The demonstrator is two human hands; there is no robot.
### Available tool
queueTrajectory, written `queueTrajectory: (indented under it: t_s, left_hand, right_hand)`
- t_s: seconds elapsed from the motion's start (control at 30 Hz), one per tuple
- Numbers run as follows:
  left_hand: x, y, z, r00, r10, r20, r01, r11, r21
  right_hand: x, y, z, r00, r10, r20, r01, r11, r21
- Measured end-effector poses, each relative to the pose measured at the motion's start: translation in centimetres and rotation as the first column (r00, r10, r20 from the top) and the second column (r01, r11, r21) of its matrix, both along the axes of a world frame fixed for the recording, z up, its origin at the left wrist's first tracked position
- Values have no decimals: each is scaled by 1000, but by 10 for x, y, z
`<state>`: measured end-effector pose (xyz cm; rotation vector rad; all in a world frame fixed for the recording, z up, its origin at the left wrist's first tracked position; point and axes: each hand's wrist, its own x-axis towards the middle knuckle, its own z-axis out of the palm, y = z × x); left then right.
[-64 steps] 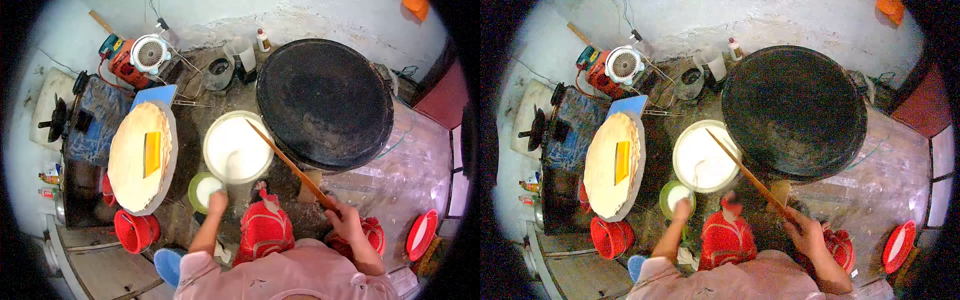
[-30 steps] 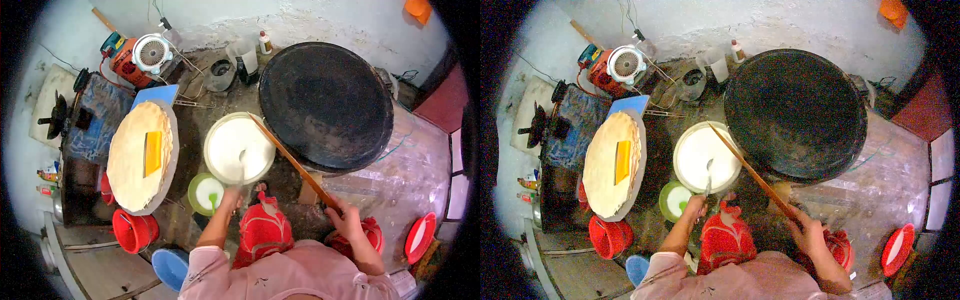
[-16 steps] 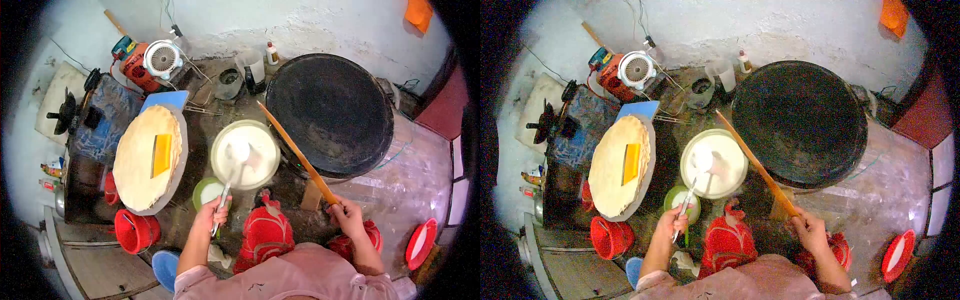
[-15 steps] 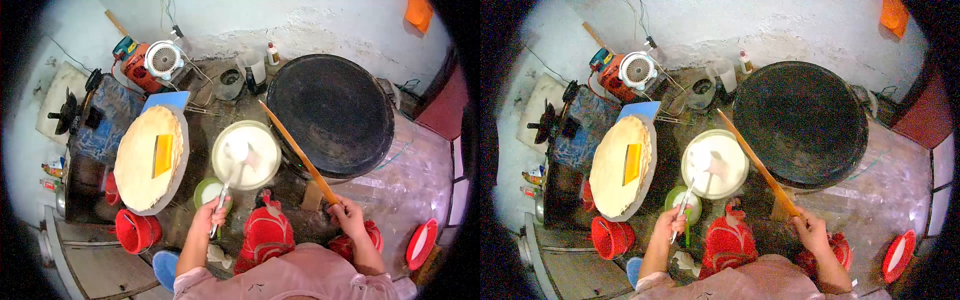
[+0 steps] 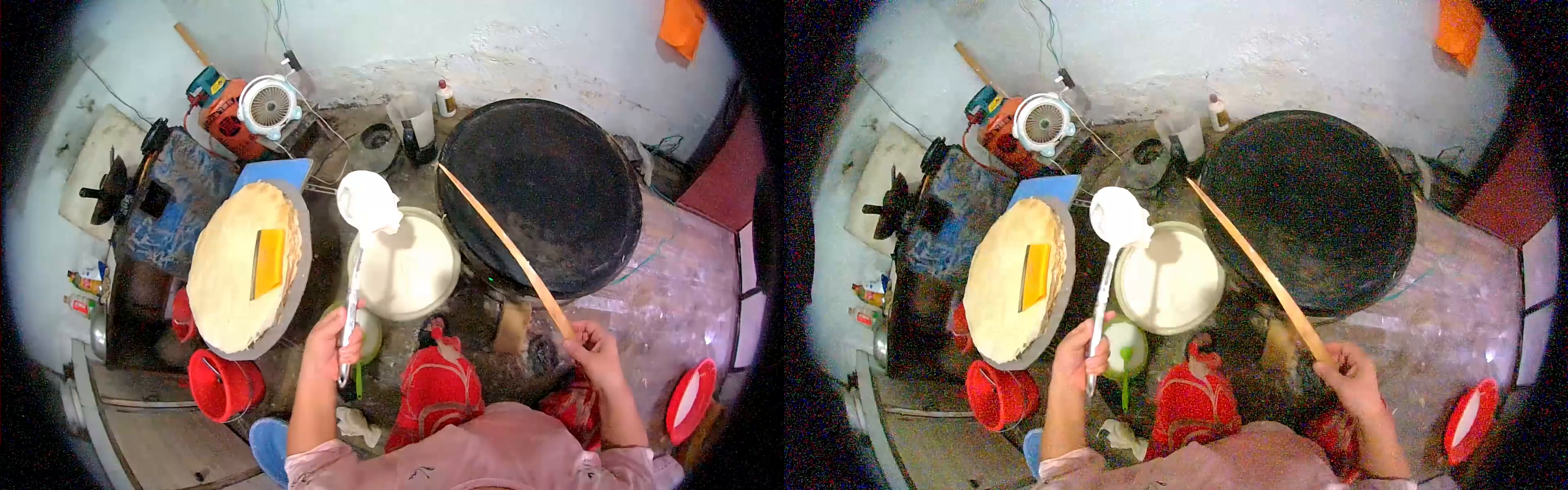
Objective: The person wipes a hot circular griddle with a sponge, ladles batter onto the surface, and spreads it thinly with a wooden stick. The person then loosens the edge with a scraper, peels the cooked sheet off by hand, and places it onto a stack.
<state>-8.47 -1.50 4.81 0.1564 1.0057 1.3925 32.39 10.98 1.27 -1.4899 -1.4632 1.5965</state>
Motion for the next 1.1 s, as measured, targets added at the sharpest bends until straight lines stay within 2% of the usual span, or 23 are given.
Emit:
queueTrajectory:
  t_s: [0.03, 0.17, 0.23, 0.27, 0.3, 0.37, 0.4, 0.43, 0.53, 0.57, 0.6, 0.63, 0.67, 0.73, 0.8, 0.87, 0.93, 0.97, 1.0, 1.03, 1.07, 1.1]
  left_hand:
    - [-1, 4, -16, 1000, -7, -6, 7, 1000, -17]
    - [6, 24, -107, 993, 46, 109, -24, 980, -198]
    - [8, 25, -159, 987, 108, 122, -59, 937, -344]
    - [11, 22, -171, 979, 168, 114, -102, 892, -441]
    - [10, 14, -178, 988, 96, 124, -32, 898, -438]
    - [9, -6, -182, 990, 100, 101, -44, 891, -452]
    - [6, -16, -182, 991, 107, 75, -60, 882, -467]
    - [0, -26, -178, 969, 156, 190, -52, 885, -462]
    - [-1, -36, -127, 991, 98, 92, -53, 916, -398]
    - [2, -34, -106, 993, 101, 59, -71, 921, -384]
    - [5, -32, -86, 994, 104, 25, -88, 926, -368]
    - [6, -31, -71, 996, 85, -29, -90, 938, -334]
    - [11, -25, -53, 988, 147, -39, -152, 934, -325]
    - [12, -16, -27, 991, 118, -70, -130, 966, -222]
    - [13, -1, -3, 992, 103, -73, -111, 987, -113]
    - [16, 21, 23, 988, 87, -127, -99, 991, -93]
    - [16, 42, 35, 996, 40, -80, -38, 999, 22]
    - [18, 55, 38, 996, 47, -76, -42, 997, 57]
    - [22, 68, 40, 996, 53, -70, -47, 995, 89]
    - [27, 83, 43, 995, 47, -86, -37, 993, 110]
    - [30, 97, 37, 997, 71, -24, -68, 991, 119]
    - [36, 113, 37, 996, 74, -47, -70, 993, 93]
  right_hand:
    - [-2, 0, 14, 1000, -17, 3, 18, 996, -86]
    - [10, -2, 7, 998, 31, -46, -36, 994, -104]
    - [14, -6, -9, 999, 30, 26, -31, 999, 34]
    - [16, -7, -9, 999, 31, 30, -32, 999, 31]
    - [17, -8, -9, 999, 19, 35, -19, 1000, 7]
    - [23, -7, -13, 999, 3, 40, -3, 1000, -18]
    - [31, -6, -18, 994, 54, 97, -59, 997, 45]
    - [35, -5, -21, 983, 103, 155, -120, 988, 102]
    - [30, 0, -10, 978, 88, 188, -100, 994, 51]
    - [32, 6, -7, 955, 145, 257, -147, 989, -12]
    - [32, 8, -10, 957, 149, 249, -151, 988, -11]
    - [30, 10, -13, 966, 116, 229, -126, 992, 30]
    - [29, 14, -15, 975, 83, 208, -100, 992, 72]
    - [28, 20, -17, 983, 82, 163, -94, 993, 70]
    - [27, 27, -20, 980, 80, 184, -107, 984, 143]
    - [27, 35, -22, 977, 86, 196, -121, 977, 177]
    - [28, 43, -22, 964, 104, 243, -156, 966, 205]
    - [27, 47, -19, 942, 109, 317, -177, 964, 197]
    - [28, 51, -24, 944, 99, 315, -170, 963, 207]
    - [29, 55, -34, 937, 72, 341, -167, 951, 258]
    - [26, 58, -32, 929, 45, 367, -166, 937, 306]
    - [20, 60, -17, 937, 55, 346, -163, 943, 291]
